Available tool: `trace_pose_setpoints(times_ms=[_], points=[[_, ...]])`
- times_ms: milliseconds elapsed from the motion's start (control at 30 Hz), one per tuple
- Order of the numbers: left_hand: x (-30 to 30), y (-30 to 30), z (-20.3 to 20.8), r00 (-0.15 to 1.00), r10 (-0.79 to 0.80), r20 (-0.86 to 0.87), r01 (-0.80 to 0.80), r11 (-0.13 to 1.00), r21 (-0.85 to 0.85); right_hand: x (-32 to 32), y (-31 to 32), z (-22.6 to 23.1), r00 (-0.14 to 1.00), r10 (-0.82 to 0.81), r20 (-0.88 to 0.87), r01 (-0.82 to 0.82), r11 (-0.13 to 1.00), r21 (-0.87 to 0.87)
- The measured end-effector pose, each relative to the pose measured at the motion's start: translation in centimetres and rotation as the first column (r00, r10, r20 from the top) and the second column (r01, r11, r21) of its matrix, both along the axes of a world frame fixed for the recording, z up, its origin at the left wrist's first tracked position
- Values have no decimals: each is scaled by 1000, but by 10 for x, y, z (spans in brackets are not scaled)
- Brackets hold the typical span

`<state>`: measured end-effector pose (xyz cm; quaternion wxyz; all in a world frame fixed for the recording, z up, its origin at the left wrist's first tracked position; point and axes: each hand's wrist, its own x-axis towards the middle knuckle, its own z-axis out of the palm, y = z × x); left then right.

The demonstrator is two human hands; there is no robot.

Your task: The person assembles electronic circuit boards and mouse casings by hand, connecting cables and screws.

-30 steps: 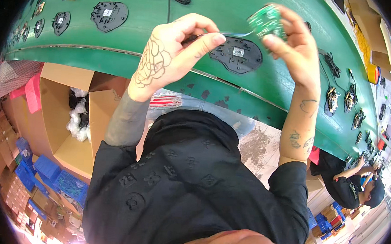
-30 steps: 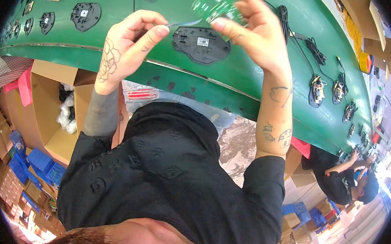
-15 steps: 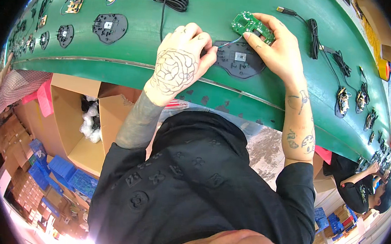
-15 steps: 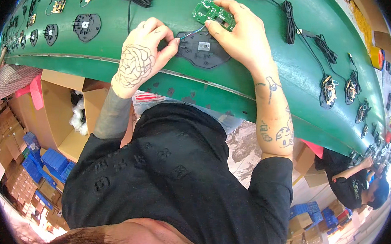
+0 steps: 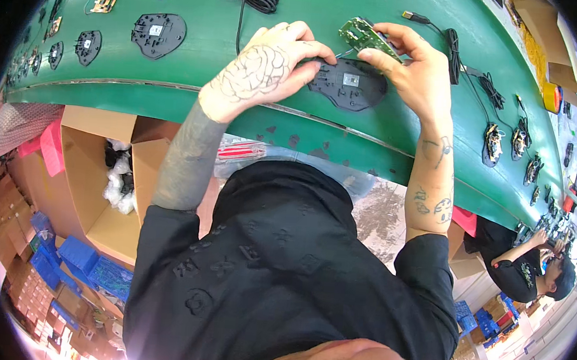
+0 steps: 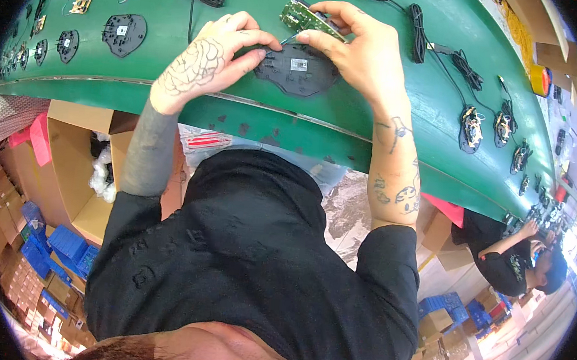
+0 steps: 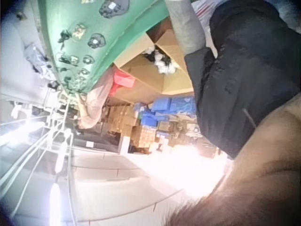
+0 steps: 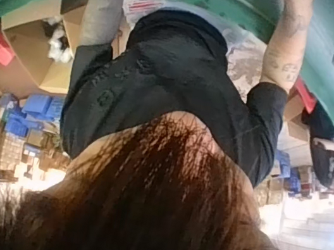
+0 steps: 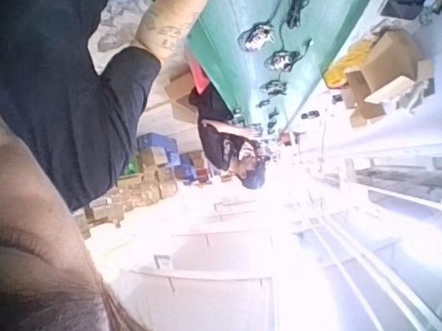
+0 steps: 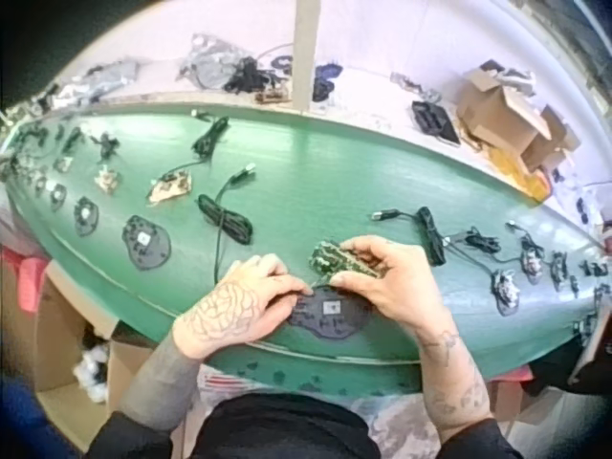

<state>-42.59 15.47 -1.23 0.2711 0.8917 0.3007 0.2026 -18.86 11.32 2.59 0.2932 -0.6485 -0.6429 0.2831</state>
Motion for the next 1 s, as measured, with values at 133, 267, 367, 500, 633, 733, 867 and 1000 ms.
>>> trace_pose_setpoints(times_ms=[133,267,367,500,633,733,867,1000], points=[[-8,15,5,986,-167,-8,165,981,-107,14,-10,4,960,46,-275,-79,991,-112],[-5,21,-2,986,-166,2,166,985,-46,6,-28,15,969,246,-27,-243,966,84],[-1,25,-4,979,-202,18,203,979,-37,-5,-38,3,954,275,116,-295,930,222],[1,25,-1,979,-205,3,204,976,-75,-11,-46,-10,899,288,329,-384,881,278],[-2,16,4,990,-118,74,130,975,-180,-10,-49,-16,903,275,330,-369,891,266],[-8,3,-6,994,-95,56,90,992,87,-8,-52,-19,895,281,347,-374,896,238],[-1,-21,3,999,40,-8,-38,985,169,-5,-55,-20,888,266,376,-372,895,246],[14,-44,-4,975,220,-23,-202,926,318,-2,-56,-17,859,257,443,-394,884,251]])
